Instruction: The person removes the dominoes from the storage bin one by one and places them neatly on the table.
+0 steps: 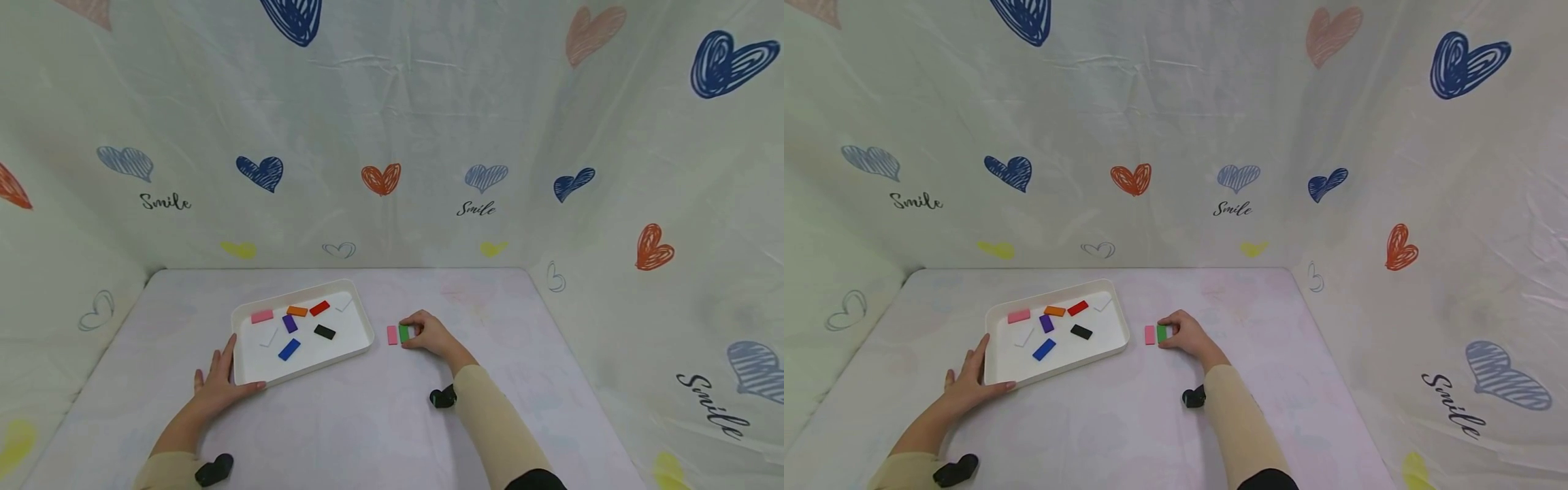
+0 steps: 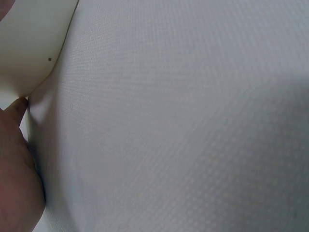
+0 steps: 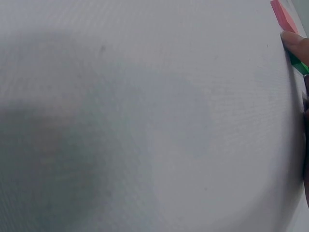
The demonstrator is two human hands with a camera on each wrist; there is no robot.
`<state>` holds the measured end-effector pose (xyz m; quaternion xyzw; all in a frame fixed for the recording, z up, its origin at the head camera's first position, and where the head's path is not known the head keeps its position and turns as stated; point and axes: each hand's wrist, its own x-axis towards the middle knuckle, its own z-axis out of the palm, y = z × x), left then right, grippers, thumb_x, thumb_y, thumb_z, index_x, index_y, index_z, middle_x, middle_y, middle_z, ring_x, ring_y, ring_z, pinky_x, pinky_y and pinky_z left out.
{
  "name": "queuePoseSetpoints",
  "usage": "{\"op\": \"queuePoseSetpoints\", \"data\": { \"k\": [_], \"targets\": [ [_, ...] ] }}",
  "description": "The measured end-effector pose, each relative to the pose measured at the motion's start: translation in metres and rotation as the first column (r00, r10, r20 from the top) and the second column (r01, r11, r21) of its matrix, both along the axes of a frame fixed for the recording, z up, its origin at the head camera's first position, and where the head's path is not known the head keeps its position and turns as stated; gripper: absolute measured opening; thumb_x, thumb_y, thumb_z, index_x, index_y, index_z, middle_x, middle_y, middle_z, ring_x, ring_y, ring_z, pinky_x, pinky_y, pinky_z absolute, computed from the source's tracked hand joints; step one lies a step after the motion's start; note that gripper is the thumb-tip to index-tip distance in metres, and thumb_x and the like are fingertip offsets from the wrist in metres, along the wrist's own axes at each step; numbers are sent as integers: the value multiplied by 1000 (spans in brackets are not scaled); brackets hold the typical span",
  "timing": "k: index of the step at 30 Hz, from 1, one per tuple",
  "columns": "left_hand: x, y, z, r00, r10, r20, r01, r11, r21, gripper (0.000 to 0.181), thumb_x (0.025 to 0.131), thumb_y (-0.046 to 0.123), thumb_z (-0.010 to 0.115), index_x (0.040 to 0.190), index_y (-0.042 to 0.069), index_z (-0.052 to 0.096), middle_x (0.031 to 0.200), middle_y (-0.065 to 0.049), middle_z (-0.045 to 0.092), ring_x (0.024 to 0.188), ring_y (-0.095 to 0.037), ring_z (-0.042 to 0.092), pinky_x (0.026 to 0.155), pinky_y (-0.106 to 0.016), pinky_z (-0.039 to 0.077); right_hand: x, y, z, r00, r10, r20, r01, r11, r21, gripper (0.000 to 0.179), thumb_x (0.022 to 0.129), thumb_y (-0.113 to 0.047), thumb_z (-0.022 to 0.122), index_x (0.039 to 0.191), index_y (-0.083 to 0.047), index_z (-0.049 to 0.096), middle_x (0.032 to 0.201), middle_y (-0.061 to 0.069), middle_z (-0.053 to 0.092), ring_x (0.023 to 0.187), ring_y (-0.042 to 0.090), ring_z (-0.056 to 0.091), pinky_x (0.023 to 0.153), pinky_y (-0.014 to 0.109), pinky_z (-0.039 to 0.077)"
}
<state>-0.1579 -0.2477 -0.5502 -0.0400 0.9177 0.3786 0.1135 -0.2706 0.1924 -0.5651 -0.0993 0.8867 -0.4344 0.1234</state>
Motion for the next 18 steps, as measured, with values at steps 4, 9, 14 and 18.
{"op": "queuePoseSetpoints", "data": {
  "k": [4, 9, 14, 18],
  "targets": [
    [0, 0, 1, 1000, -1, 6, 1, 1000, -5, 131, 69, 50, 81, 153, 5, -9, 153, -37, 0, 141, -50, -14, 103, -65, -22, 0, -1, 1, 1000, -1, 1, 1, 1000, 10, 47, 73, -12, 87, 117, -9, 70, 91, 2, 52, 76, 16, 46, 64, 28, 40],
    [-1, 0, 1, 1000, 2, 18, -2, 1000, -6, 132, 68, 51, 81, 153, 6, -11, 153, -36, -1, 141, -49, -15, 103, -64, -23, 2, -1, 4, 1000, -9, 4, 9, 1000, 11, 46, 73, -12, 87, 116, -10, 71, 89, 2, 52, 76, 15, 46, 65, 27, 40],
    [-1, -1, 0, 1000, 1, 21, -1, 1000, -10, 132, 69, 49, 81, 153, 6, -11, 153, -36, -1, 141, -49, -16, 104, -64, -22, 3, -1, 7, 1000, -1, 9, 1, 1000, 9, 46, 74, -12, 86, 117, -9, 70, 91, 3, 52, 77, 16, 46, 64, 27, 40],
    [-2, 0, 0, 1000, 8, 22, -8, 1000, -14, 132, 69, 49, 81, 153, 6, -11, 153, -36, -1, 141, -49, -16, 104, -64, -23, 1, 1, 8, 1000, 12, 27, -13, 1000, 15, 49, 74, -14, 86, 120, -11, 69, 91, 3, 53, 77, 16, 47, 64, 27, 41]
  ]
}}
